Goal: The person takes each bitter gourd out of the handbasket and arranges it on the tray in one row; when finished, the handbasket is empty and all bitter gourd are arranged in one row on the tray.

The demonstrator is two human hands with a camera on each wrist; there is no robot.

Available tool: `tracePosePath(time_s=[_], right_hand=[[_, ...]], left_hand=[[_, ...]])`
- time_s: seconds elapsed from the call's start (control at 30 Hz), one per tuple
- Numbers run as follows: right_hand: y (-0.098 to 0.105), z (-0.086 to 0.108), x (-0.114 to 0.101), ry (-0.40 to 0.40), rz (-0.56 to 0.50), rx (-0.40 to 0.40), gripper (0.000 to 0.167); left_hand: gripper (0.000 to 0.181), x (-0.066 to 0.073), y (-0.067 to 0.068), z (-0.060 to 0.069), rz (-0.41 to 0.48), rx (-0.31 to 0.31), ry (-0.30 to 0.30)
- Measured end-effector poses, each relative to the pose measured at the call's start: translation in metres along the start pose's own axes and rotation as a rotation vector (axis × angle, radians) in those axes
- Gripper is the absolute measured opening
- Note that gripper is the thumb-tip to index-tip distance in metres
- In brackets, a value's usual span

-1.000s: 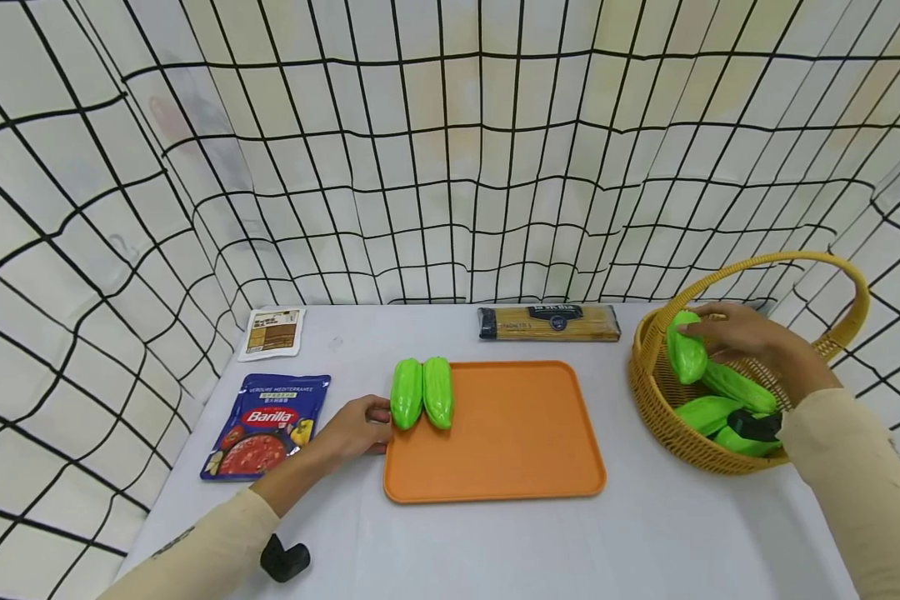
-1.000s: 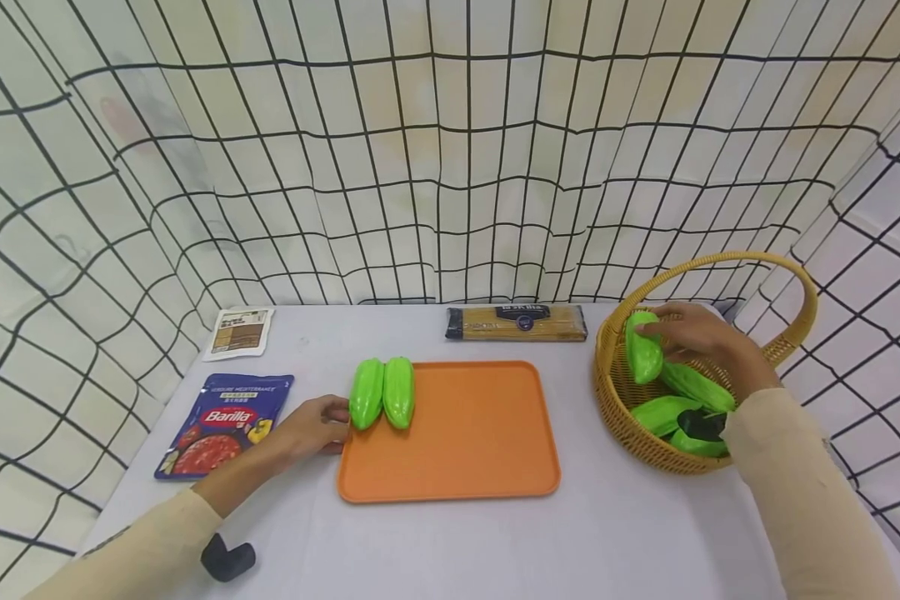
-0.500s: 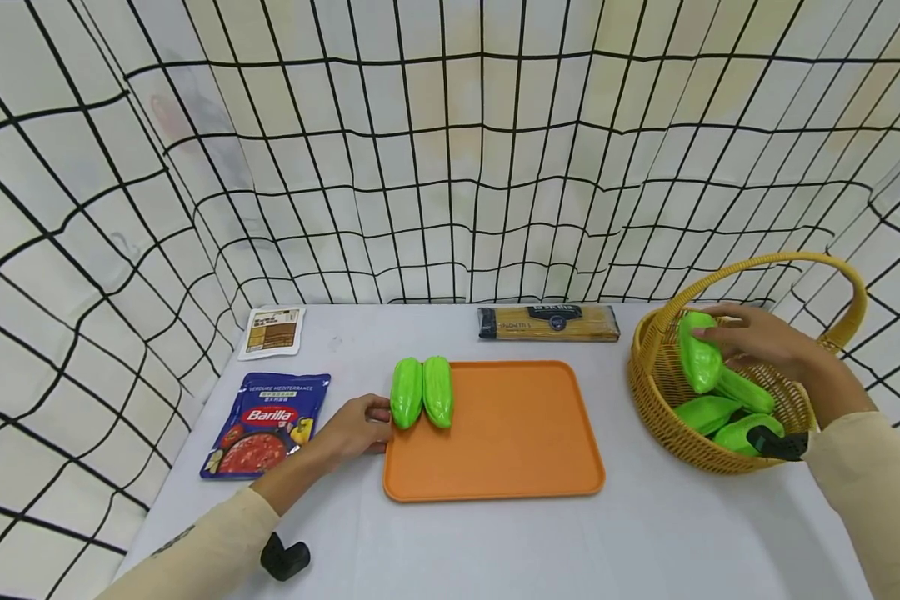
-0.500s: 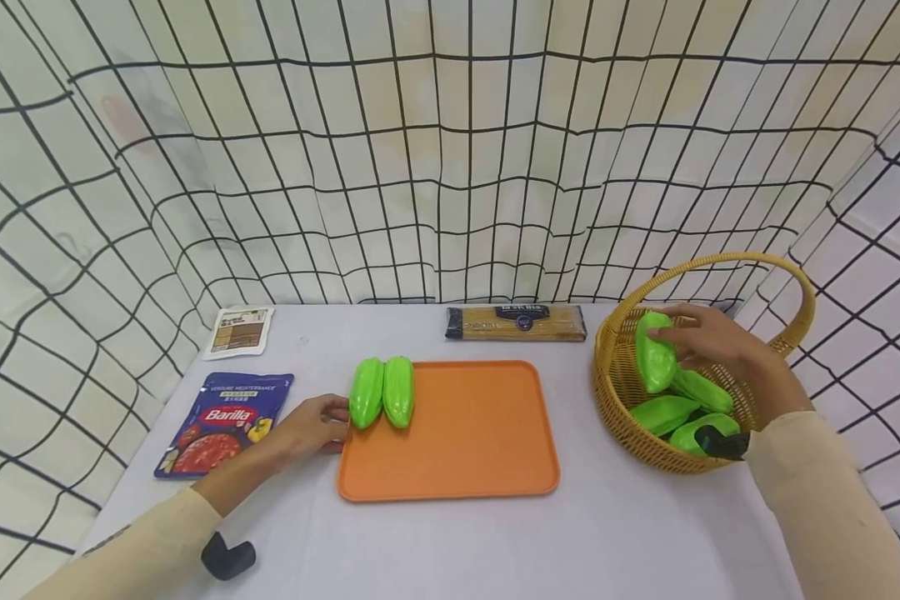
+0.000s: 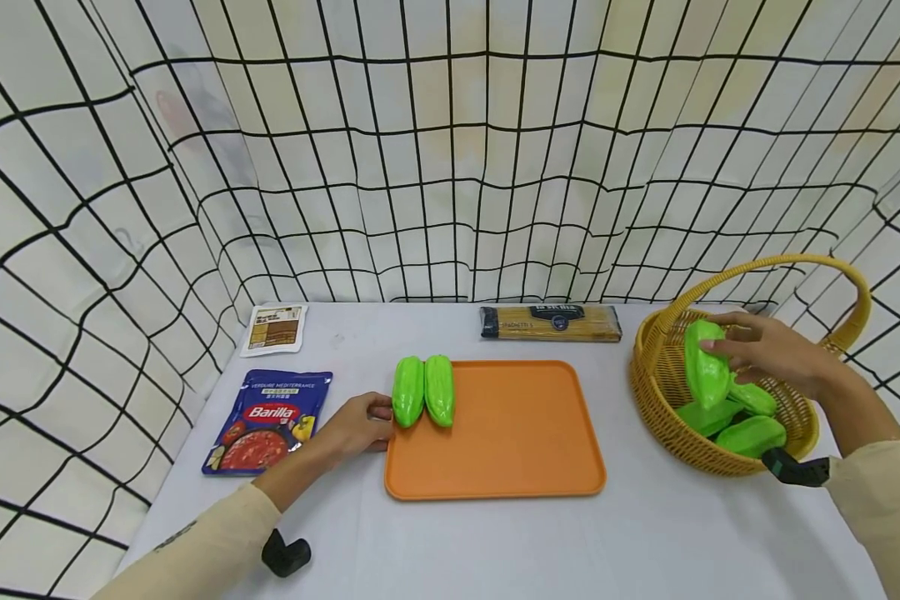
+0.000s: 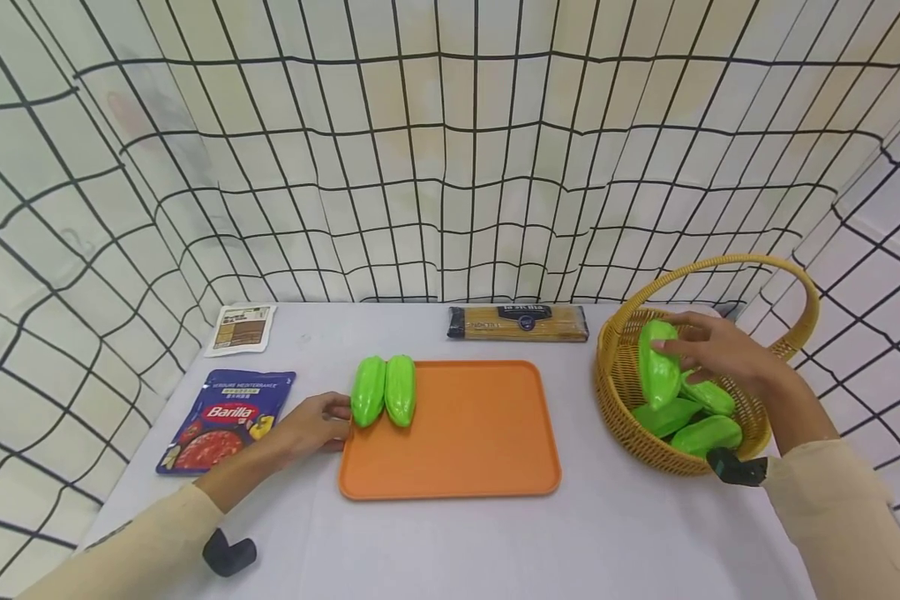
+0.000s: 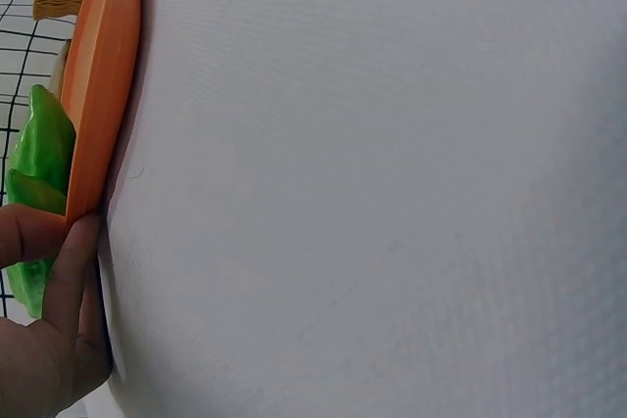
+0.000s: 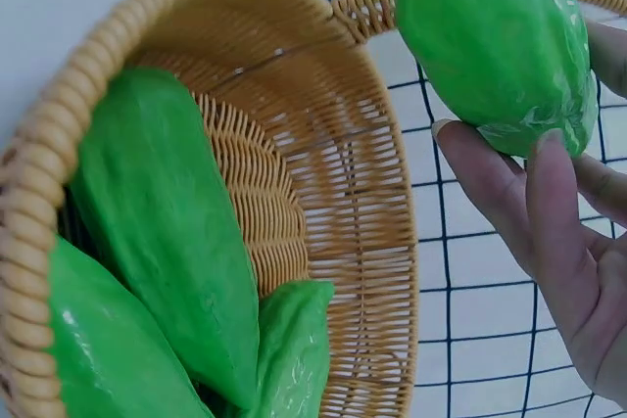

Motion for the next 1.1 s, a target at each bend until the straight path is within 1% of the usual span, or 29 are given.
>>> tracePosePath(time_s=[0.3,0.4,0.57,0.87,0.97,1.1], right_hand=[[-0.007,0.015,-0.005,0.030,0.006,0.004,0.079],[-0.010,0.019,-0.005,0.037,0.004,0.000,0.075],[-0.016,0.025,-0.007,0.061,-0.012,-0.017,0.070],[-0.032,0.027,-0.017,0.116,-0.074,-0.072,0.062],[-0.038,0.027,-0.022,0.122,-0.082,-0.085,0.061],[-0.045,0.028,-0.029,0.133,-0.072,-0.080,0.059]], left_hand=[[0.055,0.000,-0.001,-0.002,0.004,-0.005,-0.008],[0.054,0.000,-0.001,-0.002,0.006,-0.001,-0.004],[0.054,0.000,0.000,-0.002,-0.016,0.007,0.007],[0.054,0.000,0.000,-0.002,-0.015,0.013,0.014],[0.054,-0.001,0.000,-0.002,-0.006,0.010,0.015],[0.054,-0.002,0.000,-0.003,0.003,0.008,0.014]])
Point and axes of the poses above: each hand's wrist, its own z-axis away from the middle knuckle, its own y-axis out of the back of the hand, x = y × z, the point moved 3 cm from there along -z, towards the middle knuckle, and after that the axes turned 10 degrees about -z, right-handed, at the moved point
